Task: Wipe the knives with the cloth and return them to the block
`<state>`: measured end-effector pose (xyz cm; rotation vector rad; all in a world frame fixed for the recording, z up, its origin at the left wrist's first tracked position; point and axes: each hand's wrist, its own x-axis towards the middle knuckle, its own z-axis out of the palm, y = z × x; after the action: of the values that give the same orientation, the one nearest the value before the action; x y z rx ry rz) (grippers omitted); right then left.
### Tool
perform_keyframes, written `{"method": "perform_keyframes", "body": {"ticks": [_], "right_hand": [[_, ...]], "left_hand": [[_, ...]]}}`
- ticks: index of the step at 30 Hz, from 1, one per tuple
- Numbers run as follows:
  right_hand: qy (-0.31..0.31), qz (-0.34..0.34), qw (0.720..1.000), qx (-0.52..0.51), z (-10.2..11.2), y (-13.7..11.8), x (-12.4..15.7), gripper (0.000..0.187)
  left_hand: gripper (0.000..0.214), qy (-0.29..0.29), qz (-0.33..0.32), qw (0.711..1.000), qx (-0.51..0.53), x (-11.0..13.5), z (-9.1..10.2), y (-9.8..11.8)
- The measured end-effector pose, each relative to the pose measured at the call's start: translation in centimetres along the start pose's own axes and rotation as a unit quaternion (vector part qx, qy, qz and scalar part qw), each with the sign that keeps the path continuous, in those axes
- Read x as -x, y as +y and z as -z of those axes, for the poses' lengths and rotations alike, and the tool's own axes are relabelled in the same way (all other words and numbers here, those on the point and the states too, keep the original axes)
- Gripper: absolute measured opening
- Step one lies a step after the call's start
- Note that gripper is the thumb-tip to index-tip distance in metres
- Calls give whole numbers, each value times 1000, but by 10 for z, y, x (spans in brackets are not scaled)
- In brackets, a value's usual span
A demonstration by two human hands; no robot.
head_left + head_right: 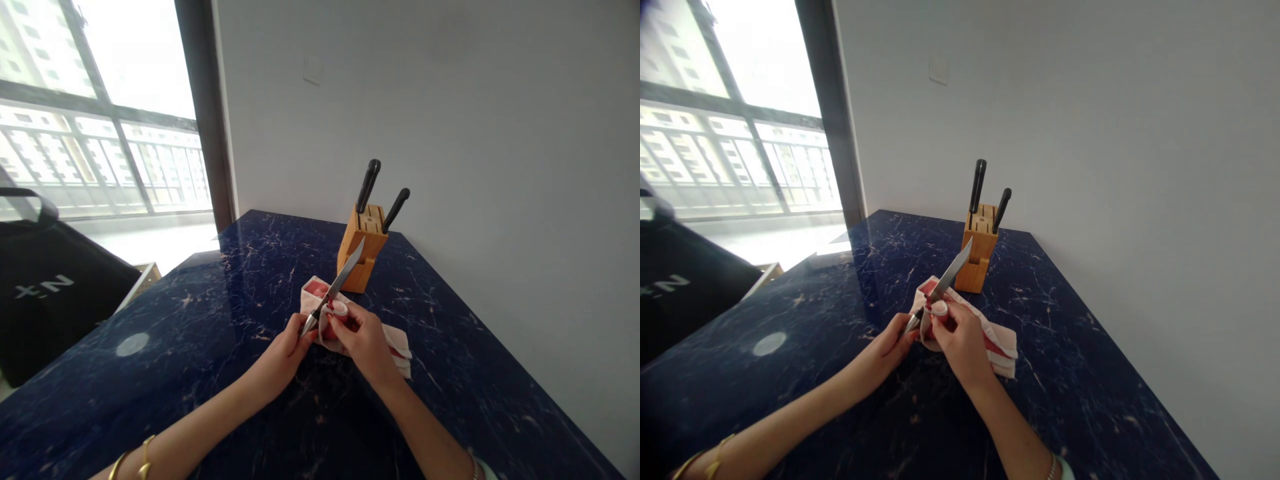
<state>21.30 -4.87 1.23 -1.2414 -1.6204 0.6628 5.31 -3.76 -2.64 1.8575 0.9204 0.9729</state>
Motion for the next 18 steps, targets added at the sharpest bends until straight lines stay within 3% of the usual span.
{"method": "perform_keyframes", "body": {"ticks": [11,18], "right_hand": [[-10,1,1000,-6,-2,3,1,18],[-16,3,1000,5,0,0,0,18]], "left_hand": [[35,4,74,995,64,0,-4,-6],[31,-7,56,998,42,0,-1,-4]]}}
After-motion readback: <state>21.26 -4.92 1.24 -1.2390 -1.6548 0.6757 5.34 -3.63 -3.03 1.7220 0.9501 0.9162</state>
